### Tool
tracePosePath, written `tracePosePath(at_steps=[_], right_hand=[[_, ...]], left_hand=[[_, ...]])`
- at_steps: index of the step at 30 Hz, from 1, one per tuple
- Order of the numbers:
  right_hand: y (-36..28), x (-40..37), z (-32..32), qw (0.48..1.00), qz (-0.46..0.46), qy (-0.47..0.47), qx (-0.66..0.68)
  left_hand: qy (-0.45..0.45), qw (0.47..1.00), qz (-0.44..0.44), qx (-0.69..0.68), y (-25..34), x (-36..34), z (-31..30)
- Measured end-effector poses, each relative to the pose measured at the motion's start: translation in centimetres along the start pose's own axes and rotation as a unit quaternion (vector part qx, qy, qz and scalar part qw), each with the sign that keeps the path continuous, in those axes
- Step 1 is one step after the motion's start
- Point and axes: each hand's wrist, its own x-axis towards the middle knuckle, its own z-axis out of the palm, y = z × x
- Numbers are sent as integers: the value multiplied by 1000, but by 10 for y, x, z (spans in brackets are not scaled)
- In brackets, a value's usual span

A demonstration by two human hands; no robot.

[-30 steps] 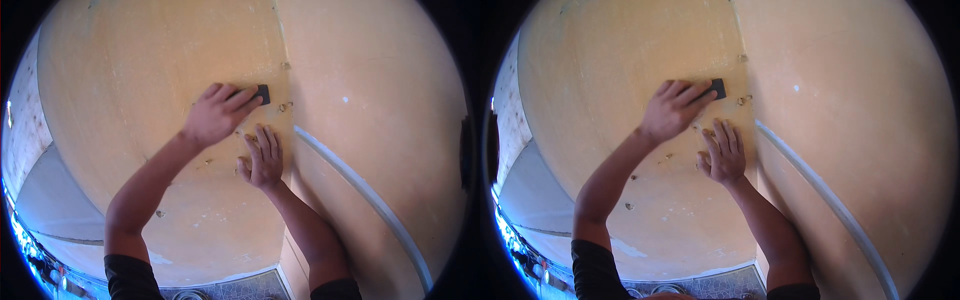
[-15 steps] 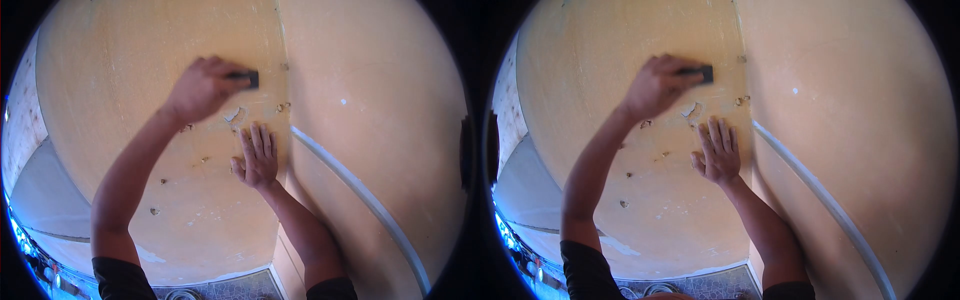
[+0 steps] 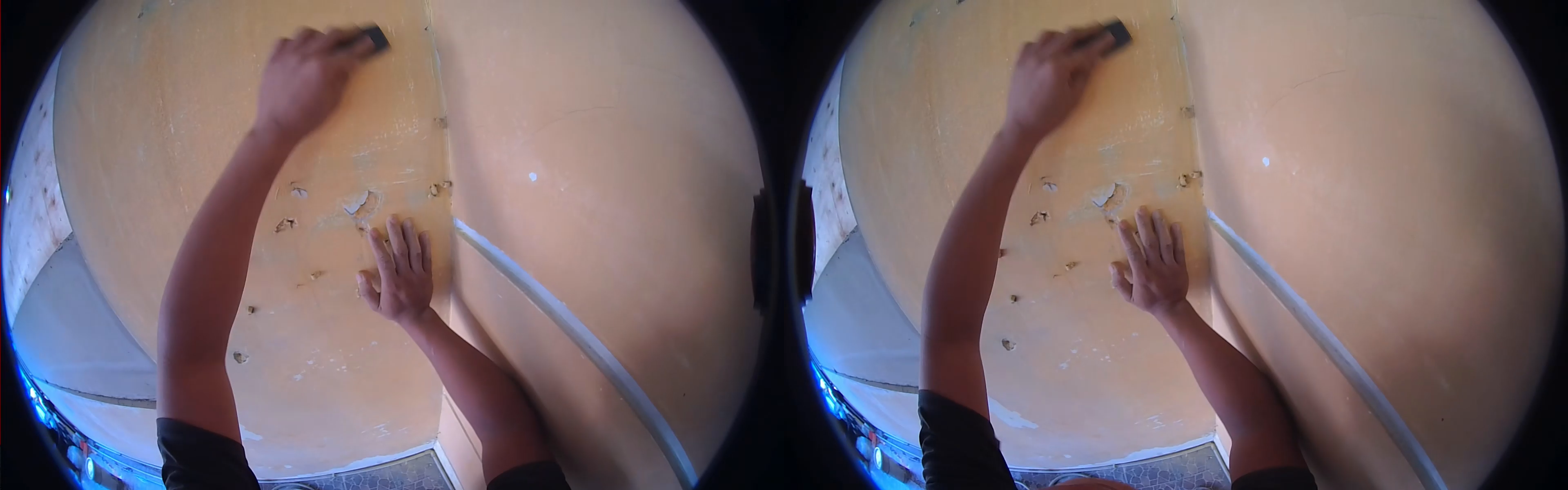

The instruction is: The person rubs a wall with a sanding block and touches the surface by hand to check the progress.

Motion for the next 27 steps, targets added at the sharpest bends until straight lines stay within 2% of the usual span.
tracePosePath(at_steps=[2, 4, 5, 6, 8, 10, 11, 12, 13, 14, 16, 17, 18, 20, 21, 23, 24, 25, 26, 27], right_hand=[[0, 1, 1, 1000, -2, 8, 8], [0, 1, 0, 1000, 0, 11, 3], [-2, 1, 0, 1000, 0, 12, 5], [-2, 0, -2, 1000, 2, 8, 4], [0, 3, 0, 1000, 3, 11, -4], [0, 0, 0, 1000, -1, 13, -3], [-1, -1, 0, 1000, 0, 8, -8], [-2, -1, 0, 1000, 1, 9, -7], [-1, -1, 0, 1000, -1, 11, -5], [0, 0, 0, 1000, -2, 11, -7], [-1, -1, 1, 1000, -1, 13, -9], [-1, -1, -1, 1000, -2, 10, -8], [0, 0, -2, 1000, -2, 10, -5], [-3, -2, -2, 1000, 1, 14, 2], [-2, -4, -1, 1000, -4, 3, 3], [0, -3, 1, 1000, -14, 0, 1], [-1, -2, 1, 1000, -8, 9, -5], [-3, -2, 2, 1000, 2, 17, -9], [-4, -2, 2, 1000, 3, 16, -8], [-4, -2, 1, 1000, 3, 14, -10]], left_hand=[[64, 995, -66, 31, -5, 9, 8], [-17, 990, -141, -9, 34, -5, 6], [-51, 997, -60, -8, 55, -21, 2], [-48, 997, 20, -56, 68, -41, 4], [-26, 992, 65, -100, 65, -48, 4], [-12, 999, 47, -1, 42, -21, 13], [-16, 998, -39, 56, 30, 3, 19], [31, 990, -97, 96, 14, 27, 28], [63, 984, -150, 72, 10, 44, 32], [65, 984, -153, 71, 19, 50, 36], [-6, 979, -196, 56, 38, 54, 45], [49, 991, -123, 7, 48, 41, 45], [-19, 993, -116, -21, 67, 27, 34], [-41, 993, -53, -93, 79, -9, 20], [-40, 994, -52, -89, 69, -12, 16], [-36, 996, 16, -77, 40, -11, 11], [-22, 999, 19, -16, 19, 0, 7], [-3, 998, -25, 51, -11, 12, 9], [48, 995, -59, 59, -45, 23, 13], [9, 979, -205, 7, -32, 42, -27]])
